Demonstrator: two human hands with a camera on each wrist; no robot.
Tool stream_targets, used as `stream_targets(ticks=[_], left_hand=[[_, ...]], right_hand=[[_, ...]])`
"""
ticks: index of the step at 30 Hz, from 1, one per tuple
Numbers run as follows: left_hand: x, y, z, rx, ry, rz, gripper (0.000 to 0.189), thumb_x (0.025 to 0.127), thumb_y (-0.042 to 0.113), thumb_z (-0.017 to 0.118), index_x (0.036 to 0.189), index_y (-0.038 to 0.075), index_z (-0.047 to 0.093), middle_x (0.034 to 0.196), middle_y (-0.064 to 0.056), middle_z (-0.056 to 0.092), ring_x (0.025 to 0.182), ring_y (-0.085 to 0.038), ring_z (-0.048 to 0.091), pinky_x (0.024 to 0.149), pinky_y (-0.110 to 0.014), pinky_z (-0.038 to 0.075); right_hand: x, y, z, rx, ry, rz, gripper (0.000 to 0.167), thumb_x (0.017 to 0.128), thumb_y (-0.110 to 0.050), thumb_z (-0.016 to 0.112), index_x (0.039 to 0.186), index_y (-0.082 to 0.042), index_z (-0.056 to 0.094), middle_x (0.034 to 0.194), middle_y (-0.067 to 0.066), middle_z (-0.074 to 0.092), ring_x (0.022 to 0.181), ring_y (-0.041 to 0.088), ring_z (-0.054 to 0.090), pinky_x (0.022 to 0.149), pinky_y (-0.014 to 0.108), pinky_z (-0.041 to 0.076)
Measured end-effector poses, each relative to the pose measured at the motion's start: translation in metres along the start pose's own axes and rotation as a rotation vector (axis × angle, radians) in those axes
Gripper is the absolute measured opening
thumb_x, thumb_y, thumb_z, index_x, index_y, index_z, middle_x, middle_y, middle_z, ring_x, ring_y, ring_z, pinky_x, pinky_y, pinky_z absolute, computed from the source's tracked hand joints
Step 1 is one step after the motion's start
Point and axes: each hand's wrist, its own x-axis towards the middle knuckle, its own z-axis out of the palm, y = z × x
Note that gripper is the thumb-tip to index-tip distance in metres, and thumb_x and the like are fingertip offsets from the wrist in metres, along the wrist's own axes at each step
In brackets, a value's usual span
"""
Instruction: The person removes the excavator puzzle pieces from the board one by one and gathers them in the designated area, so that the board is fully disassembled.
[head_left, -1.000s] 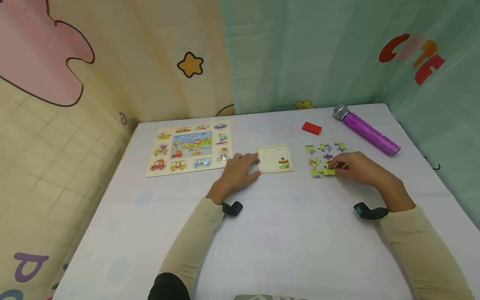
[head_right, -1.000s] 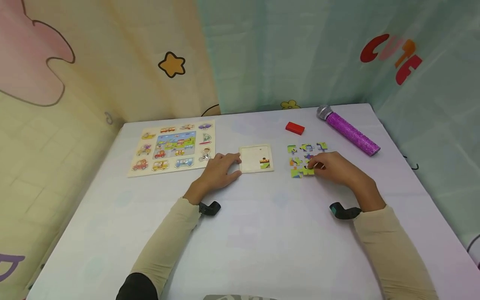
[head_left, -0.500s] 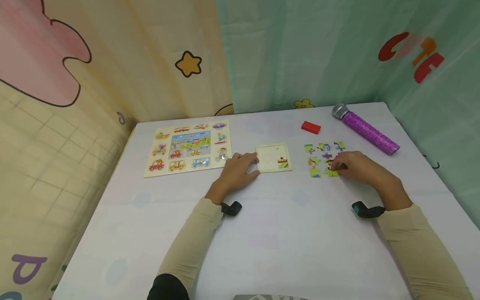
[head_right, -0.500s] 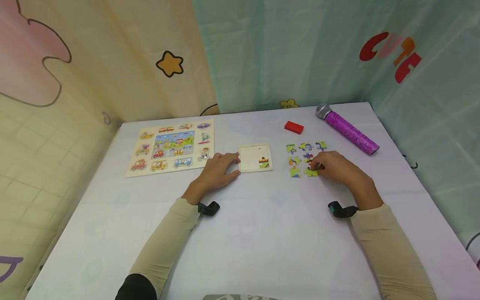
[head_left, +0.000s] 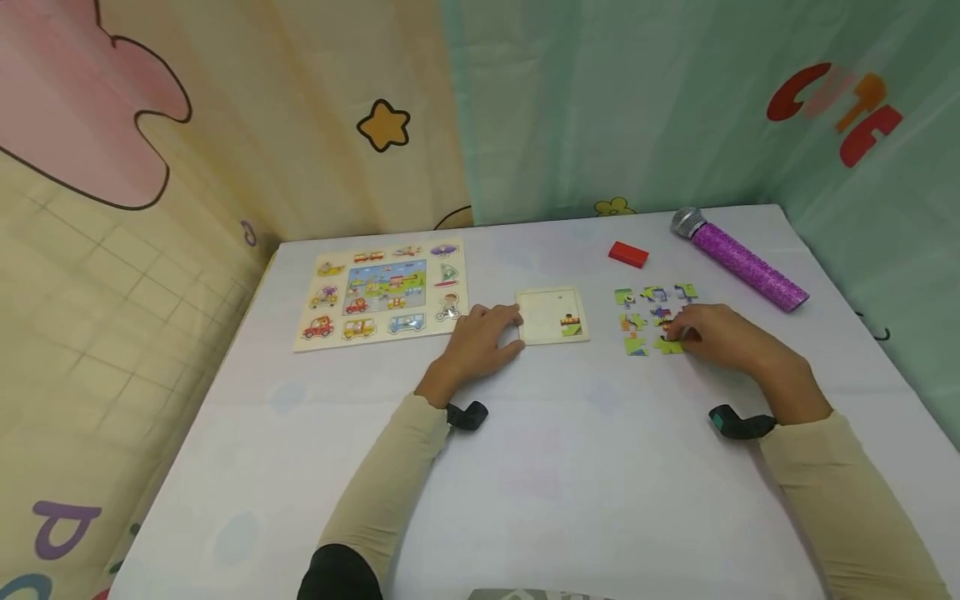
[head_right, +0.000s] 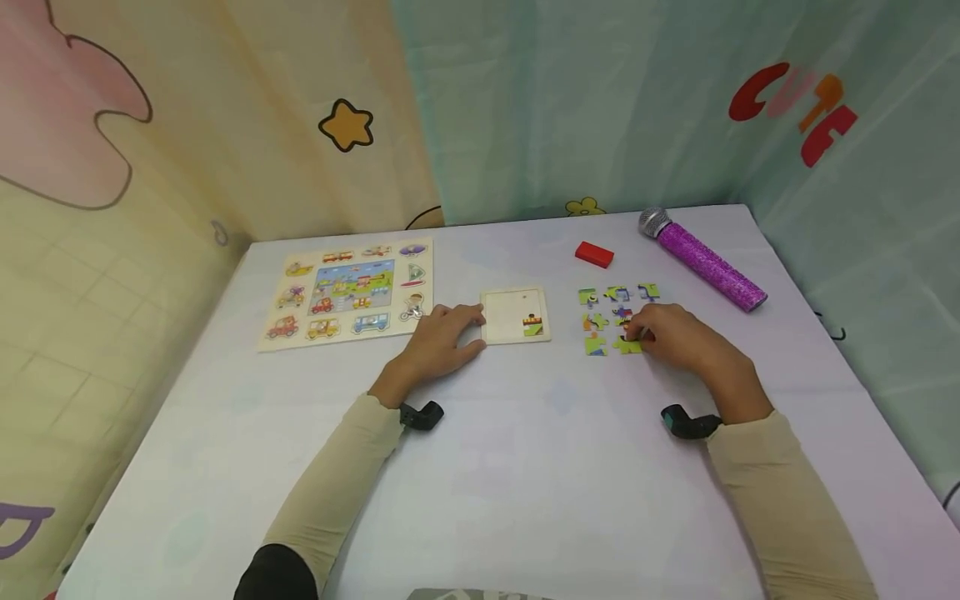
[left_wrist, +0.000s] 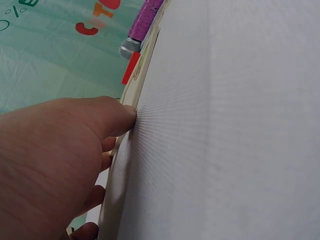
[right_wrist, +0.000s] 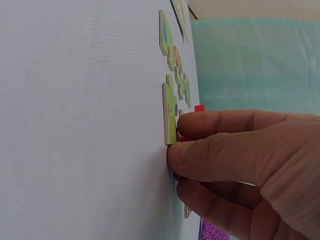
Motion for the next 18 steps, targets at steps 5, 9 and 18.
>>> stream_targets(ticks=[5, 9, 18], left_hand=[[0.0004, 0.0010, -0.0022, 0.004, 0.003, -0.011, 0.040, 0.100, 0.040, 0.063, 0.135, 0.022, 0.059, 0.155, 0.005, 0.045, 0.126, -0.023, 0.045, 0.098, -0.043, 0.037], [0.0000, 0.0007, -0.0019, 0.013, -0.004, -0.018, 0.040, 0.100, 0.041, 0.063, 0.135, 0.023, 0.059, 0.155, 0.006, 0.044, 0.126, -0.023, 0.045, 0.098, -0.043, 0.036], [0.0009, 0.0022, -0.0014, 0.009, -0.006, -0.008, 0.040, 0.100, 0.040, 0.062, 0.136, 0.022, 0.059, 0.156, 0.005, 0.044, 0.126, -0.023, 0.045, 0.098, -0.043, 0.037]], right_hand=[[-0.0002, -0.0002, -0.0022, 0.012, 0.006, -0.013, 0.018, 0.087, 0.010, 0.071, 0.101, -0.001, 0.075, 0.102, 0.013, 0.070, 0.091, 0.029, 0.061, 0.083, 0.051, 0.051], [-0.0002, -0.0007, -0.0024, 0.021, 0.002, -0.005, 0.018, 0.087, 0.010, 0.070, 0.101, -0.001, 0.074, 0.099, 0.012, 0.070, 0.088, 0.027, 0.060, 0.081, 0.050, 0.051], [-0.0024, 0.0025, -0.0032, 0.045, -0.016, 0.030, 0.020, 0.089, 0.008, 0.069, 0.107, 0.001, 0.073, 0.102, 0.011, 0.071, 0.091, 0.028, 0.061, 0.084, 0.052, 0.051]])
